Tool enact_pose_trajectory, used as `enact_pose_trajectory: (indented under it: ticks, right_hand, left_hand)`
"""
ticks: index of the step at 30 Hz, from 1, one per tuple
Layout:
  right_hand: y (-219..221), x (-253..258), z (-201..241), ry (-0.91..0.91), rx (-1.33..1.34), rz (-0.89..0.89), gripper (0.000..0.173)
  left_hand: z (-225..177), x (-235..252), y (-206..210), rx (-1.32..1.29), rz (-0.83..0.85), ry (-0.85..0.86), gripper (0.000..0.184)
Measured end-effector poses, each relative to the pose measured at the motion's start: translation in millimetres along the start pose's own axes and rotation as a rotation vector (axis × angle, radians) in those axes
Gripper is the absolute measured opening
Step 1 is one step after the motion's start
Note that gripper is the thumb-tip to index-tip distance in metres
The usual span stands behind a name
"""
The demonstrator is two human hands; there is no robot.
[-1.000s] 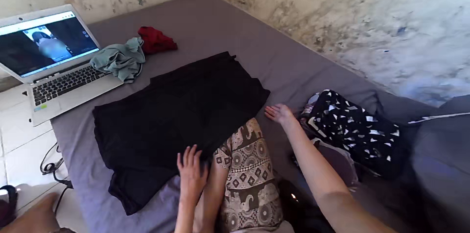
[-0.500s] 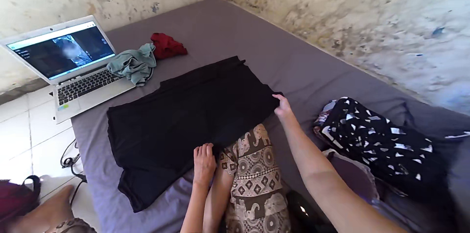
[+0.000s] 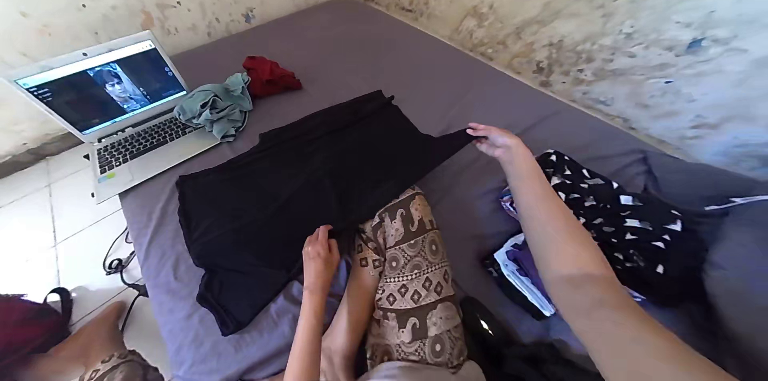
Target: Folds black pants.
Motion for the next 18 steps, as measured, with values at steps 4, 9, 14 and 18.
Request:
enact_pose_trajectory:
  ticks: [4, 9, 14, 18]
  right_hand:
    - [9, -11, 15, -0.087, 0.029, -0.049, 0.042]
    - [17, -13, 19, -0.259, -0.388, -0.040, 0.030]
    - [-9, -13, -19, -0.385, -0.868, 0.015, 0.021]
    - [-26, -10, -59, -0.309, -0.935, -0.017, 0.022]
  left_hand:
    - [17, -1, 4, -0.085, 0.158, -0.123, 0.030]
    - [25, -11, 30, -0.079, 0.365, -0.061, 0.034]
    - [9, -50, 65, -0.051, 0.422, 0.127, 0.030]
    - [7, -66, 72, -0.132, 0.444, 0.145, 0.026]
Point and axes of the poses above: each hand's wrist, its own x-axis towards the middle knuckle, its own y-axis out of the palm, z = x × y, the point moved 10 cm from there along x, towards the middle knuckle, and after that the axes turned 2 degrees about z, right-handed, at the moved point
